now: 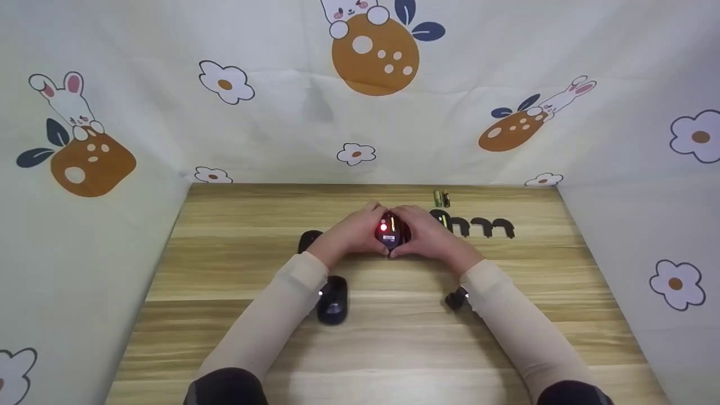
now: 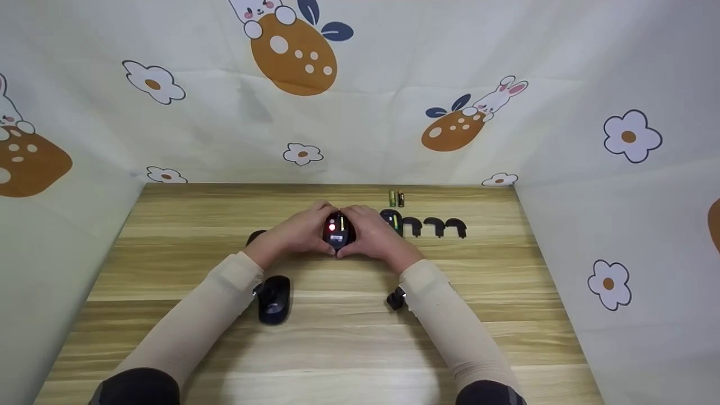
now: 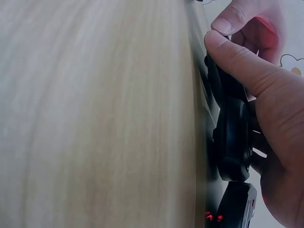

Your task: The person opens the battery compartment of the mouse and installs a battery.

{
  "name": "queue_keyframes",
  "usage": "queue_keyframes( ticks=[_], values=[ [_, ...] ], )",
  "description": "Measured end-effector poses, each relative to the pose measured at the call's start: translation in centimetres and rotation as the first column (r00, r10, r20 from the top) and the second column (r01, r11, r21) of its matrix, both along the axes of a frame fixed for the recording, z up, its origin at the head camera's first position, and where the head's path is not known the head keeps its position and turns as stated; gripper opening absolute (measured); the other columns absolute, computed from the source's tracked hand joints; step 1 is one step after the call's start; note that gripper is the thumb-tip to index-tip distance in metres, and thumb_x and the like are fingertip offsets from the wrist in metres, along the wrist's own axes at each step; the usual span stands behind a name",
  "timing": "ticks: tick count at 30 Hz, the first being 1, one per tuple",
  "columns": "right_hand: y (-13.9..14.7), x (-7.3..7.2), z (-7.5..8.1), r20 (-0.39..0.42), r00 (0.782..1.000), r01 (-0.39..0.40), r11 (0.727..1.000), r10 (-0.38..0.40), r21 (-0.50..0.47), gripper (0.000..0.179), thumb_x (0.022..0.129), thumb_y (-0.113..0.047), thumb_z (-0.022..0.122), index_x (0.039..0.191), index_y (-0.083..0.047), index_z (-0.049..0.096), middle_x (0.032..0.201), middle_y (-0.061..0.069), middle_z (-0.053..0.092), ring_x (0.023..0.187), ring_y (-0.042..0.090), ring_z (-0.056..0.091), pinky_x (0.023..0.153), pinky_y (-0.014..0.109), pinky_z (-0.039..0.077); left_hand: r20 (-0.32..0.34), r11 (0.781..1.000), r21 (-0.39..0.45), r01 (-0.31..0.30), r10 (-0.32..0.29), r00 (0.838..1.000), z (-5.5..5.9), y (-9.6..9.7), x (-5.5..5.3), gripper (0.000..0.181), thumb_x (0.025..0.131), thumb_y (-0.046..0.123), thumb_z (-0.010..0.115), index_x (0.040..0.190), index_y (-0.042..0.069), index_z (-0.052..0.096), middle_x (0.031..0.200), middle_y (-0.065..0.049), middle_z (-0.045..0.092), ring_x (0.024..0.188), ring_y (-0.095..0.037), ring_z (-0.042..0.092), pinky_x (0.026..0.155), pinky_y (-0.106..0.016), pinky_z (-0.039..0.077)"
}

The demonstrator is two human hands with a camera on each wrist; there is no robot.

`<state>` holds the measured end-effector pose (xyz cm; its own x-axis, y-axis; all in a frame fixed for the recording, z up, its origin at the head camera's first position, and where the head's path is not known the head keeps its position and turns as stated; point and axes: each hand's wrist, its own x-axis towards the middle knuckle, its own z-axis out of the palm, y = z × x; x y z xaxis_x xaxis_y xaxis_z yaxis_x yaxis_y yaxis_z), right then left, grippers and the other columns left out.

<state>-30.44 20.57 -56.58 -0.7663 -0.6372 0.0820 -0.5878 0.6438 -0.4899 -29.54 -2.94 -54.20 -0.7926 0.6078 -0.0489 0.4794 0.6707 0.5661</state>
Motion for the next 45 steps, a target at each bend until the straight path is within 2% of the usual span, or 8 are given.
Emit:
queue_keyframes(
  ticks=[20,32,38,42,45],
  values=[
    [0.3,0.4,-0.1,-0.021,1.000,0.020,1.000,-0.020,0.004,0.115,0.072,-0.051,0.104,0.160,0.001,0.051,0.157,0.019,0.058,0.148,0.040,0.050,0.128,0.055,0.038,-0.023,1.000,0.014,0.024,-0.024,0.999,-0.3,-0.1,0.0,0.097,0.078,0.025,0.102,0.157,0.000,0.050,0.145,-0.017,0.053,0.132,-0.033,0.062,0.120,-0.044,0.050],
    [0.6,1.4,0.5,0.021,0.998,0.056,0.998,-0.055,-0.034,0.119,0.074,-0.047,0.103,0.165,0.002,0.044,0.163,0.022,0.049,0.153,0.040,0.044,0.131,0.056,0.034,0.011,1.000,-0.019,-0.002,0.002,1.000,1.0,-1.0,0.3,0.108,0.082,0.026,0.099,0.167,-0.001,0.039,0.165,-0.025,0.043,0.148,-0.041,0.052,0.128,-0.050,0.041],
    [0.9,2.6,0.4,0.024,0.995,0.096,0.992,-0.095,-0.085,0.113,0.078,-0.045,0.101,0.165,-0.001,0.045,0.165,0.018,0.048,0.153,0.037,0.044,0.130,0.055,0.036,0.021,1.000,0.019,-0.010,0.010,1.000,1.8,-2.6,1.9,0.099,0.089,0.027,0.093,0.168,0.002,0.039,0.164,-0.019,0.045,0.148,-0.038,0.052,0.127,-0.050,0.041],
    [1.0,4.2,0.5,0.008,0.992,0.123,0.982,-0.123,-0.147,0.106,0.080,-0.044,0.100,0.164,-0.004,0.048,0.164,0.015,0.049,0.152,0.035,0.047,0.129,0.055,0.038,0.006,0.998,0.054,-0.012,0.012,1.000,2.1,-4.0,3.7,0.092,0.093,0.030,0.091,0.167,0.006,0.043,0.162,-0.014,0.048,0.147,-0.034,0.053,0.126,-0.049,0.042],
    [0.9,5.6,0.6,-0.020,0.993,0.109,0.975,-0.115,-0.194,0.101,0.082,-0.044,0.098,0.161,-0.003,0.051,0.163,0.014,0.051,0.152,0.034,0.047,0.129,0.054,0.038,-0.003,0.998,0.064,-0.019,0.020,1.000,2.3,-5.2,5.3,0.089,0.094,0.034,0.090,0.166,0.008,0.046,0.162,-0.012,0.049,0.148,-0.033,0.052,0.126,-0.049,0.043]
  ],
)
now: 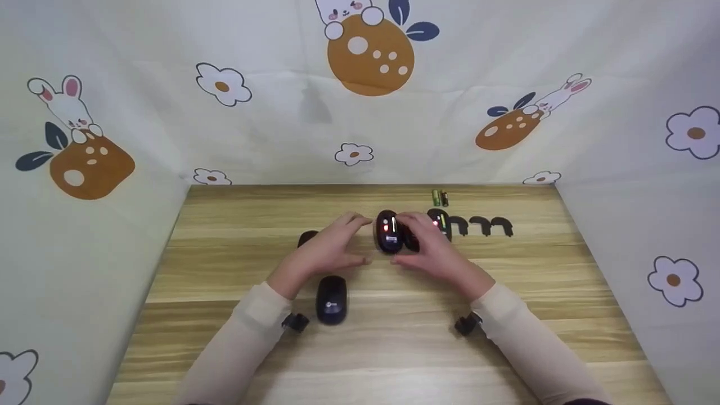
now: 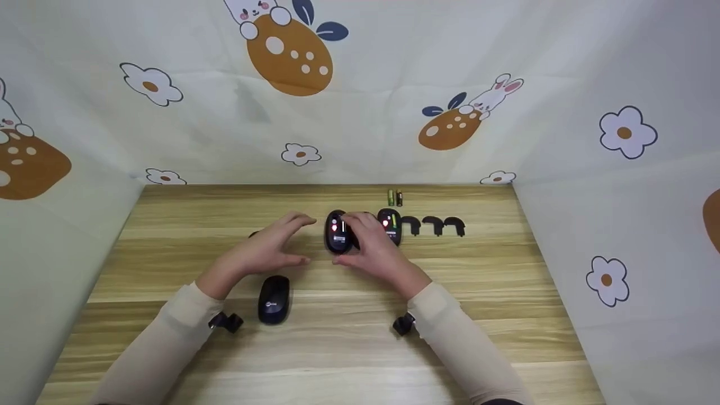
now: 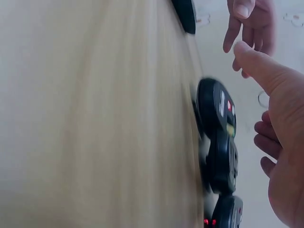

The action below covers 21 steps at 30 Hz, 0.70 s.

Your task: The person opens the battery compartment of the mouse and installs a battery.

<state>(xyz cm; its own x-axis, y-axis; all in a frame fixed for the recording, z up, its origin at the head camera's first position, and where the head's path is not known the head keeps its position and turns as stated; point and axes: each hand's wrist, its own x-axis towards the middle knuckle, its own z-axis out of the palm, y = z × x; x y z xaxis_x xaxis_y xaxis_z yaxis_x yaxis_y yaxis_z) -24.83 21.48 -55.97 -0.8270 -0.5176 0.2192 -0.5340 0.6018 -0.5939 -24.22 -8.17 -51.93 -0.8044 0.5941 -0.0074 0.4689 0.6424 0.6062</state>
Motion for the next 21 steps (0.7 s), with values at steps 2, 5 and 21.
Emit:
queue_keyframes(
  ticks=[2,5,21],
  values=[
    [-0.2,0.9,0.0,-0.022,1.000,-0.020,0.999,0.020,-0.027,0.098,0.083,-0.044,0.098,0.159,0.000,0.053,0.162,0.016,0.051,0.151,0.034,0.047,0.129,0.053,0.038,-0.004,1.000,0.004,-0.004,0.005,1.000,0.0,-0.8,1.1,0.086,0.094,0.036,0.090,0.165,0.010,0.048,0.161,-0.011,0.051,0.148,-0.031,0.052,0.126,-0.049,0.043],
    [-0.5,2.1,-0.1,-0.033,0.998,-0.046,0.998,0.045,-0.046,0.096,0.085,-0.044,0.097,0.159,-0.001,0.053,0.162,0.016,0.051,0.152,0.032,0.045,0.130,0.051,0.036,-0.006,1.000,0.023,-0.011,0.011,1.000,-0.1,-2.0,2.5,0.083,0.094,0.037,0.089,0.163,0.011,0.051,0.159,-0.009,0.053,0.147,-0.031,0.053,0.125,-0.050,0.043],
    [-3.2,6.2,-1.0,0.029,0.990,-0.136,0.986,0.139,-0.094,0.091,0.087,-0.047,0.094,0.158,-0.006,0.055,0.160,0.009,0.053,0.149,0.027,0.048,0.128,0.050,0.040,0.034,0.992,0.113,-0.049,0.046,0.998,-2.1,-6.0,6.5,0.080,0.094,0.043,0.089,0.160,0.014,0.055,0.160,-0.007,0.054,0.151,-0.032,0.049,0.128,-0.057,0.039]
  ],
)
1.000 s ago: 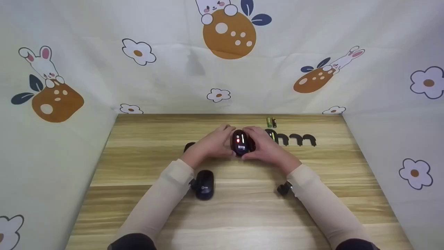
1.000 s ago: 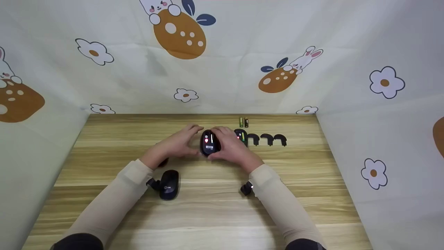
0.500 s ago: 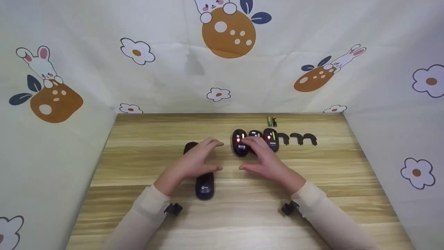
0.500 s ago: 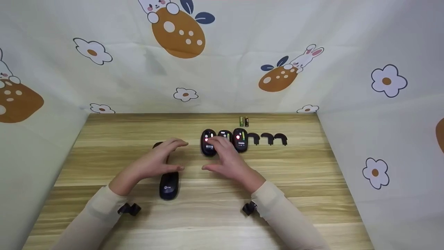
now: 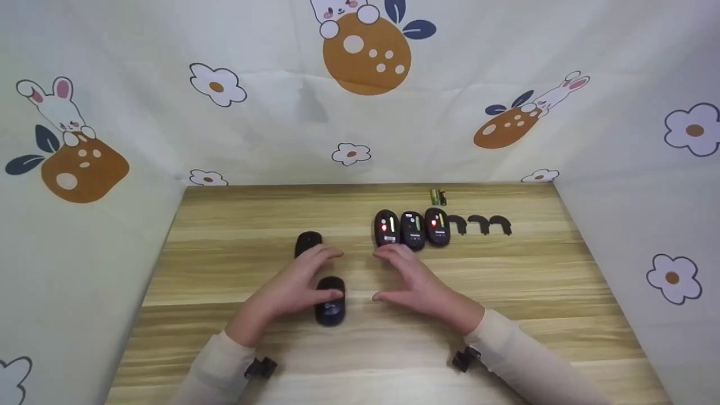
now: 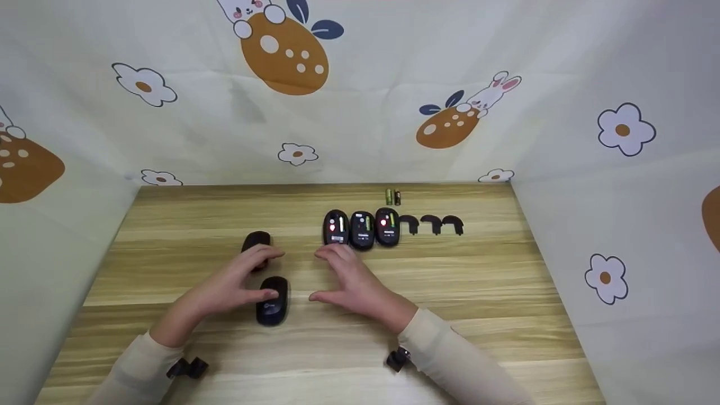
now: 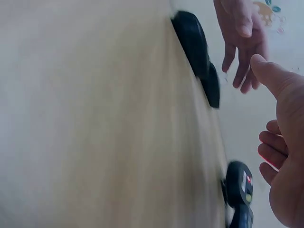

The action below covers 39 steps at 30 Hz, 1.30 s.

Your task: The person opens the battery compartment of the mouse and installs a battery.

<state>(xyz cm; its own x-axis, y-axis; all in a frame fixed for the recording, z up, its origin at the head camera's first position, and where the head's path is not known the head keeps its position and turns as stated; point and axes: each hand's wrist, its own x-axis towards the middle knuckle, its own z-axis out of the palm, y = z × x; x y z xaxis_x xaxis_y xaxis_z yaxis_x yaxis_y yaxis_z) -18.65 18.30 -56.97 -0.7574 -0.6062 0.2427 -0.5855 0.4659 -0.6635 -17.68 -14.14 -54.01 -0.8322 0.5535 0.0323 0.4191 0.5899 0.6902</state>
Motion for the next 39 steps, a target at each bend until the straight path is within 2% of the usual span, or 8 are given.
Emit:
queue_keyframes(
  ticks=[2,8,14,19,28,33,39],
  values=[
    [-0.6,0.4,-0.1,0.015,1.000,-0.014,1.000,0.014,0.005,0.091,0.087,-0.048,0.093,0.157,-0.005,0.055,0.158,0.007,0.053,0.148,0.026,0.049,0.129,0.050,0.039,0.021,1.000,0.001,0.000,0.000,1.000,-0.1,-0.5,0.3,0.084,0.093,0.044,0.090,0.161,0.014,0.053,0.160,-0.008,0.054,0.151,-0.034,0.049,0.128,-0.058,0.039],
    [-2.2,1.4,-0.3,0.061,0.998,-0.033,0.999,0.034,-0.004,0.091,0.088,-0.048,0.092,0.157,-0.003,0.054,0.157,0.006,0.053,0.148,0.026,0.049,0.129,0.048,0.039,0.079,1.000,0.019,0.000,-0.002,0.997,-0.5,-1.6,1.0,0.096,0.087,0.044,0.095,0.164,0.010,0.049,0.162,-0.013,0.052,0.158,-0.041,0.039,0.132,-0.059,0.028],
    [-3.6,2.1,-0.6,0.139,0.990,-0.008,1.000,0.007,0.003,0.096,0.087,-0.048,0.094,0.161,-0.006,0.051,0.159,0.002,0.051,0.149,0.023,0.048,0.129,0.045,0.040,0.103,1.000,0.007,0.019,-0.020,0.994,-1.0,-2.0,1.5,0.105,0.080,0.038,0.100,0.164,0.006,0.047,0.164,-0.015,0.050,0.153,-0.037,0.048,0.130,-0.056,0.036],
    [-4.9,2.6,-0.7,0.161,0.987,-0.007,0.999,0.001,0.037,0.098,0.087,-0.045,0.095,0.163,-0.006,0.048,0.160,0.005,0.050,0.148,0.024,0.050,0.127,0.045,0.042,0.091,0.999,-0.025,0.039,-0.037,0.995,-1.6,-1.9,1.9,0.107,0.076,0.032,0.102,0.163,0.003,0.047,0.163,-0.016,0.050,0.150,-0.037,0.051,0.128,-0.055,0.039],
    [-7.1,3.2,-0.6,0.167,0.986,-0.034,0.996,0.019,0.085,0.100,0.085,-0.046,0.096,0.162,-0.005,0.048,0.157,0.005,0.052,0.144,0.021,0.053,0.125,0.040,0.044,0.074,0.996,-0.079,0.034,-0.028,0.997,-2.4,-1.9,2.4,0.111,0.074,0.026,0.103,0.164,-0.001,0.044,0.164,-0.021,0.048,0.151,-0.041,0.049,0.127,-0.056,0.041],
    [-8.1,3.3,-1.0,0.130,0.991,-0.055,0.990,0.037,0.131,0.105,0.080,-0.043,0.100,0.164,-0.008,0.047,0.156,0.004,0.054,0.145,0.021,0.051,0.125,0.039,0.044,0.024,0.994,-0.083,0.068,-0.066,0.998,-2.9,-1.6,2.5,0.107,0.072,0.024,0.104,0.160,-0.001,0.049,0.159,-0.018,0.052,0.146,-0.039,0.053,0.124,-0.056,0.045],
    [-8.8,3.1,-0.7,0.094,0.995,-0.060,0.982,0.044,0.181,0.102,0.081,-0.040,0.100,0.163,-0.008,0.049,0.153,0.004,0.057,0.141,0.021,0.051,0.124,0.036,0.044,-0.045,0.993,-0.106,0.055,-0.060,0.997,-3.4,-1.2,2.3,0.100,0.071,0.026,0.105,0.154,0.000,0.057,0.147,-0.012,0.056,0.137,-0.033,0.058,0.119,-0.052,0.051]
  ],
)
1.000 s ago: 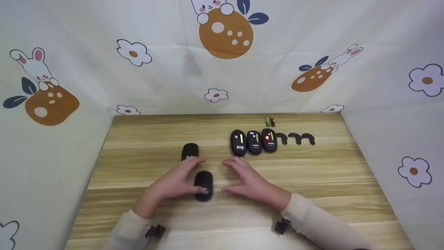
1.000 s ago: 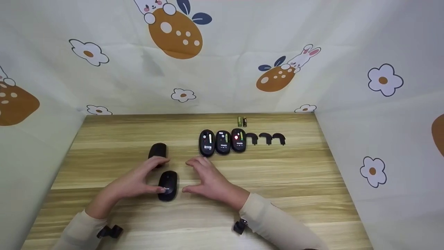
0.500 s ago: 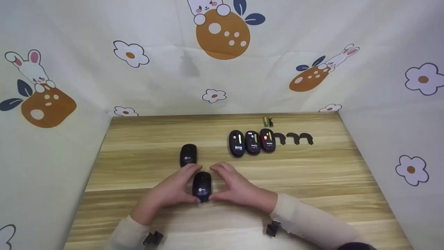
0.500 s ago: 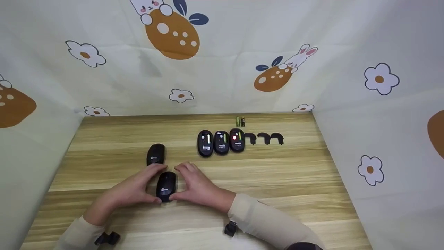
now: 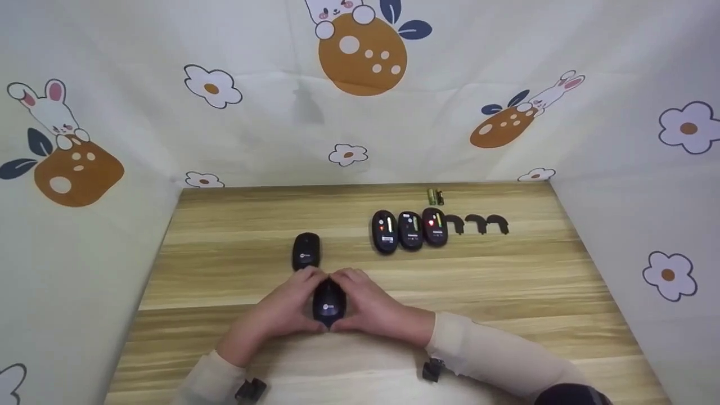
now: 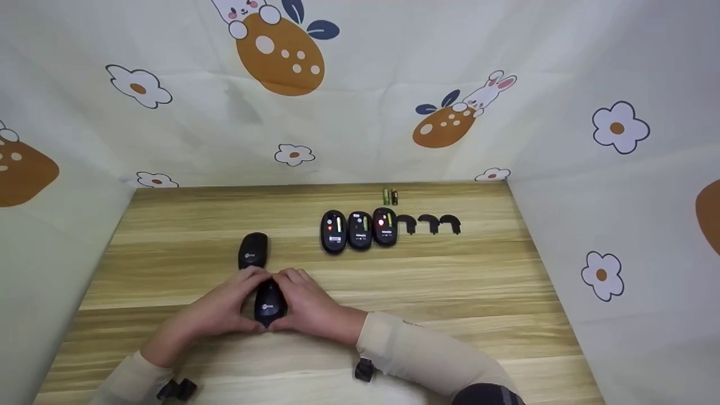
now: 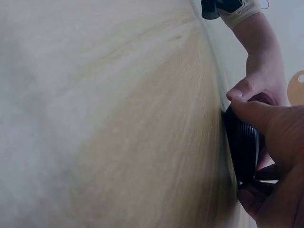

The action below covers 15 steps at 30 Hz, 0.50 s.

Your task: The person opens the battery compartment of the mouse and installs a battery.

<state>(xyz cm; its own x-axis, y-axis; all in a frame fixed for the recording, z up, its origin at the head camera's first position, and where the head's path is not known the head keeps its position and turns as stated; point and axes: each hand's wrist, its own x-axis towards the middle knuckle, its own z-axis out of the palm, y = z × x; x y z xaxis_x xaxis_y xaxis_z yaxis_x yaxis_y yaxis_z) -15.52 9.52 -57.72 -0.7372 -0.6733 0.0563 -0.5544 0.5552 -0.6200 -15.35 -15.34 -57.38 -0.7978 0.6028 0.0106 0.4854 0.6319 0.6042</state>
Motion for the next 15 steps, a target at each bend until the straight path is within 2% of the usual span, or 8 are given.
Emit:
queue_keyframes(
  ticks=[5,15],
  values=[
    [0.2,0.0,0.2,0.001,1.000,-0.002,1.000,0.002,0.025,0.101,0.082,-0.038,0.099,0.163,-0.004,0.049,0.153,0.006,0.057,0.140,0.021,0.052,0.123,0.035,0.046,-0.004,1.000,-0.014,0.002,-0.002,1.000,0.0,0.3,-0.1,0.099,0.071,0.027,0.104,0.154,-0.001,0.058,0.145,-0.014,0.056,0.134,-0.034,0.058,0.117,-0.053,0.052],
    [1.3,-0.4,0.6,0.008,1.000,0.007,1.000,-0.007,0.004,0.097,0.083,-0.033,0.099,0.160,0.003,0.051,0.154,0.008,0.057,0.143,0.023,0.051,0.125,0.034,0.043,-0.026,1.000,0.011,0.025,-0.025,0.999,0.2,1.2,-0.6,0.098,0.072,0.031,0.102,0.154,0.001,0.059,0.145,-0.009,0.056,0.133,-0.027,0.059,0.117,-0.048,0.053]
  ],
)
